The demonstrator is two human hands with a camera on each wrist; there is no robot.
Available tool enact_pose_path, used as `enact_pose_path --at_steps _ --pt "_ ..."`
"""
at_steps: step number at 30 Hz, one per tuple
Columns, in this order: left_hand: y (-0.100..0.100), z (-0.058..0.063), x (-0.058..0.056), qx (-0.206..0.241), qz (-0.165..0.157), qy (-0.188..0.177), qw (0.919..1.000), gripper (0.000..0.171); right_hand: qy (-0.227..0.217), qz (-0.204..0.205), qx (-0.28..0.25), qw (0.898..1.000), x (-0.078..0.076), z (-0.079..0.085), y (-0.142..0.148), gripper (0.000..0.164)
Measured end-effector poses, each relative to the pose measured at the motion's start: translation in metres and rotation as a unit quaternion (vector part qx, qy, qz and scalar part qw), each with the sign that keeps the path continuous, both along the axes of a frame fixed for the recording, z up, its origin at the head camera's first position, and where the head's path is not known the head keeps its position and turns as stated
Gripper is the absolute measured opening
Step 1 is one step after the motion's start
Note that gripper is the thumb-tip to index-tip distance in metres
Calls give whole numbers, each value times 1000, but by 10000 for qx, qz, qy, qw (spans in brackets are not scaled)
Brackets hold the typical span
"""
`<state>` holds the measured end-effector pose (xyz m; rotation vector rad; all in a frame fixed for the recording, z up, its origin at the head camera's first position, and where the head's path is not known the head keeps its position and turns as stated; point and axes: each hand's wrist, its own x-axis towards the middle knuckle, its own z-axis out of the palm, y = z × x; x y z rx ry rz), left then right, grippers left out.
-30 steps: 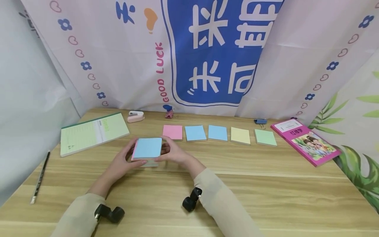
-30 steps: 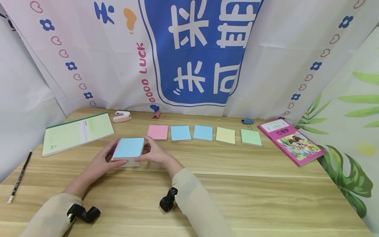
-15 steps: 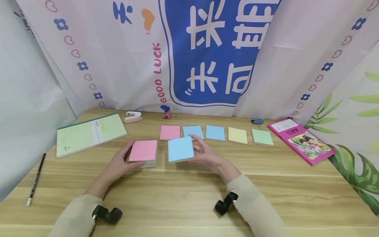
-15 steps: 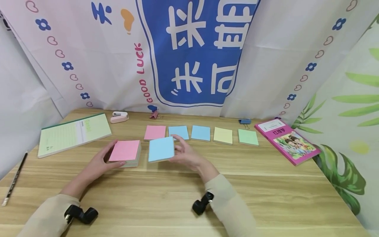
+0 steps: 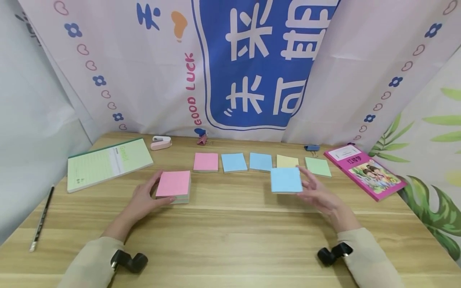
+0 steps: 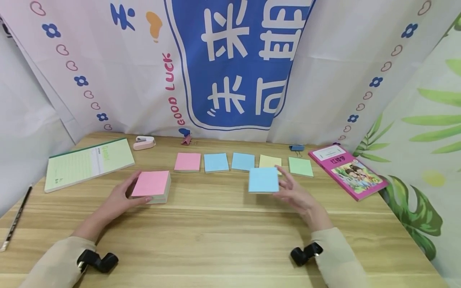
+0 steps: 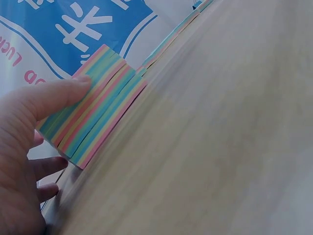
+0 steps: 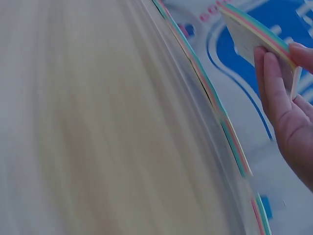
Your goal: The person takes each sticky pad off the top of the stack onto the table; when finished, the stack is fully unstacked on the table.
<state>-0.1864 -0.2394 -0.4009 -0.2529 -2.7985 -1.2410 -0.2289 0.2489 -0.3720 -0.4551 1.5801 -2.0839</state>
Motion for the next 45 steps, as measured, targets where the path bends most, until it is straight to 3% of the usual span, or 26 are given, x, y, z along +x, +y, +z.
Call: enact_pose_path --at_steps 8,15,21,28,35,41,45 --pt "0 0 0 -57 -7 35 10000 94 117 20 -601 9981 11 -3 80 77" --pt "-1 -1 0 -8 -62 15 10000 94 87 122 -911 9957 17 -10 131 75" --pt "-1 0 0 -58 -49 14 10000 94 -480 14 -987 9940 18 -19 154 71" --pt "-2 -1 -1 -89 -47 8 9999 94 -866 -269 -656 9937 17 -24 163 78" --pt "0 -2 0 -69 -28 43 10000 94 -118 -305 324 9989 22 -13 172 68" --pt "0 0 1 -85 -25 32 10000 94 656 -886 1537 9819 26 20 158 69" --pt "2 0 0 -76 -18 33 10000 94 1078 -972 1448 9788 23 44 124 64"
